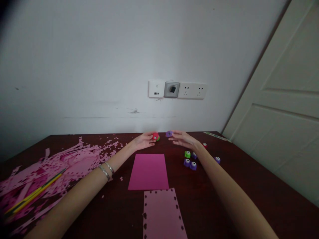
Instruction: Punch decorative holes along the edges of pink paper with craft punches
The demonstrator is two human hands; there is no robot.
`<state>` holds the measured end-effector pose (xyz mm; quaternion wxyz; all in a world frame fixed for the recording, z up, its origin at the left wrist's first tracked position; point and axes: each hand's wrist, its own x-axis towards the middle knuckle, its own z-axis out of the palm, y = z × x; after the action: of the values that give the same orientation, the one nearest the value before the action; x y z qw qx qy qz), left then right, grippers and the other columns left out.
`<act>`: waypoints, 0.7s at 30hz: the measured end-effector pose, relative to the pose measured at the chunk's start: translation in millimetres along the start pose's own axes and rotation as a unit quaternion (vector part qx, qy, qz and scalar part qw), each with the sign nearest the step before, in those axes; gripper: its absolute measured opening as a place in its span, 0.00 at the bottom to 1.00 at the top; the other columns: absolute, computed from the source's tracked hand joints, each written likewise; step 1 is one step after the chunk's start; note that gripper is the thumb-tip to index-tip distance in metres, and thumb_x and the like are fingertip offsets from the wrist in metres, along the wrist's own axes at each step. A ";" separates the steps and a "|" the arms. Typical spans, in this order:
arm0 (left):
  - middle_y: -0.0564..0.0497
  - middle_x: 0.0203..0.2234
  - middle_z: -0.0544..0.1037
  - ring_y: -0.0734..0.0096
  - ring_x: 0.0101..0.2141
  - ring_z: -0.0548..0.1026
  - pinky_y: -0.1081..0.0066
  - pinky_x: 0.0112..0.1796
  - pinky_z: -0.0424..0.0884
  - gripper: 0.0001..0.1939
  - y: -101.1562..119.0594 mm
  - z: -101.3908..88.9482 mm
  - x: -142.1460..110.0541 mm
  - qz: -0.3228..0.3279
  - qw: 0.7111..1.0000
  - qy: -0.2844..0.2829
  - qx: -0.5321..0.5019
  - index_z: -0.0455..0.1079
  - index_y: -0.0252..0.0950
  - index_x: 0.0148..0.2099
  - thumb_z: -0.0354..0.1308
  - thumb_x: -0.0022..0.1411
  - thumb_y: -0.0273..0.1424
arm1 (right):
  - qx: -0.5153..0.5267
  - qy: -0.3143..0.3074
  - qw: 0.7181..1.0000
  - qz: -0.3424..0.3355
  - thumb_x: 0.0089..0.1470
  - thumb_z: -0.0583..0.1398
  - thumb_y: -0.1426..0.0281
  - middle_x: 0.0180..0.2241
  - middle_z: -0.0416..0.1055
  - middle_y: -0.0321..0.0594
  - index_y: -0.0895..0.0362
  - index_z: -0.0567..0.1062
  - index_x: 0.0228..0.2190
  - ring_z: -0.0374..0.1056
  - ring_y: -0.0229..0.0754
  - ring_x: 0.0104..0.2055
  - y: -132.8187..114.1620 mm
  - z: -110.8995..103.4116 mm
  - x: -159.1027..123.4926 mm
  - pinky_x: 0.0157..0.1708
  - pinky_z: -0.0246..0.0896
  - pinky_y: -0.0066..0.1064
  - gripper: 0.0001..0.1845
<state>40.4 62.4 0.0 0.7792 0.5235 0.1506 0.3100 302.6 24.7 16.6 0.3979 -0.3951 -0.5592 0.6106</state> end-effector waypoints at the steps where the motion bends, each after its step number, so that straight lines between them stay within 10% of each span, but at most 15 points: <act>1: 0.46 0.35 0.75 0.75 0.31 0.71 0.72 0.33 0.66 0.16 1.0 -2.9 -2.3 -0.003 0.999 0.022 0.050 0.70 0.35 0.45 0.60 0.51 0.26 | -0.029 0.012 1.000 0.001 0.47 0.62 0.68 0.43 0.71 0.42 0.55 0.71 0.41 0.69 0.36 0.40 1.5 2.6 6.5 0.37 0.65 0.25 0.16; 4: 0.48 0.32 0.75 0.77 0.26 0.70 0.72 0.31 0.67 0.16 0.7 -11.4 -6.1 0.005 0.951 0.147 0.271 0.70 0.33 0.44 0.59 0.51 0.25 | -0.211 0.071 0.975 0.016 0.49 0.61 0.67 0.40 0.73 0.43 0.58 0.72 0.40 0.69 0.38 0.38 8.1 11.0 30.1 0.35 0.65 0.26 0.15; 10: 0.48 0.36 0.76 0.67 0.38 0.72 0.70 0.43 0.65 0.12 -14.9 -26.5 -6.1 0.038 0.734 0.224 0.640 0.74 0.35 0.37 0.57 0.48 0.22 | -0.535 0.141 0.833 0.001 0.46 0.61 0.72 0.35 0.75 0.44 0.62 0.74 0.39 0.69 0.41 0.36 21.9 26.3 73.1 0.36 0.62 0.28 0.15; 21: 0.43 0.44 0.67 0.58 0.46 0.65 0.64 0.42 0.66 0.14 -17.0 21.1 0.3 0.040 0.597 0.216 0.771 0.68 0.36 0.45 0.51 0.55 0.25 | -0.631 0.092 0.769 -0.038 0.46 0.59 0.73 0.44 0.72 0.47 0.61 0.73 0.44 0.66 0.45 0.46 3.3 9.1 50.2 0.45 0.57 0.30 0.20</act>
<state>57.9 42.9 -6.8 0.0166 0.8528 0.4765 0.2132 275.4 67.8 12.0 0.1318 -0.5897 -0.7941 0.0655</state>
